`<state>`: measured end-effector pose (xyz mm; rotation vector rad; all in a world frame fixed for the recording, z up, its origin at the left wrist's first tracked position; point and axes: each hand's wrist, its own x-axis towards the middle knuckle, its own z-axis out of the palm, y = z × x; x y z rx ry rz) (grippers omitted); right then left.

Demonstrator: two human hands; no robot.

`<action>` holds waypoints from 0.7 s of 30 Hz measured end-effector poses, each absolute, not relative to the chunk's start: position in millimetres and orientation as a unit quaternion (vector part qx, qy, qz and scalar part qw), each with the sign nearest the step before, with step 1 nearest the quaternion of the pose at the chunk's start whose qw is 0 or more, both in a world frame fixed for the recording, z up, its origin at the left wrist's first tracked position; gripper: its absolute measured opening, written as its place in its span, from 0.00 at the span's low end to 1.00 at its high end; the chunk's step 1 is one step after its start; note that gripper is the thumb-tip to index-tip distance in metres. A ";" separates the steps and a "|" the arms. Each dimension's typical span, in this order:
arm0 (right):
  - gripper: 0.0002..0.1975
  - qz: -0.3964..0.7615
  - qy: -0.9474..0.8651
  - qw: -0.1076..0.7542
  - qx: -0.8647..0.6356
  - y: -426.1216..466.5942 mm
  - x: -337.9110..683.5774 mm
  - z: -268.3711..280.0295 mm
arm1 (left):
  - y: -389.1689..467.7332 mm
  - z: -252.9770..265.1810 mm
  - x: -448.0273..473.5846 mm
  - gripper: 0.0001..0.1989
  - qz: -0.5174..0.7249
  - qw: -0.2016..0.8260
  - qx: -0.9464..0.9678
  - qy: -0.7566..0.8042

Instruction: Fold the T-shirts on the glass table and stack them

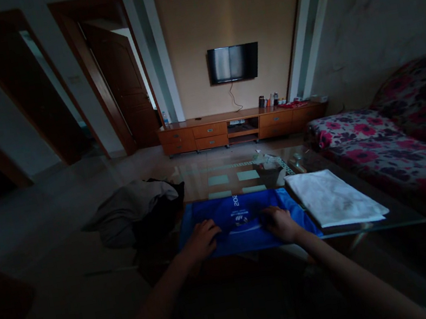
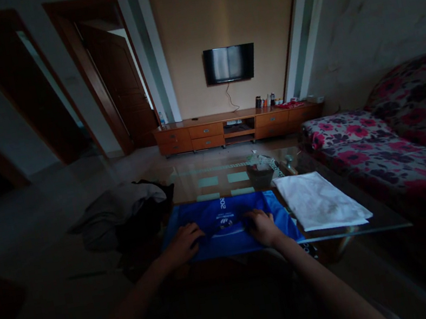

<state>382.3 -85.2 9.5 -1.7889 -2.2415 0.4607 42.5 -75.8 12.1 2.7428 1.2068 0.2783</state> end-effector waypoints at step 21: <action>0.41 0.032 -0.757 0.083 -0.648 -84.9 408.1 -28.4 | -68.5 -5.9 52.3 0.44 0.083 0.091 0.843 0.524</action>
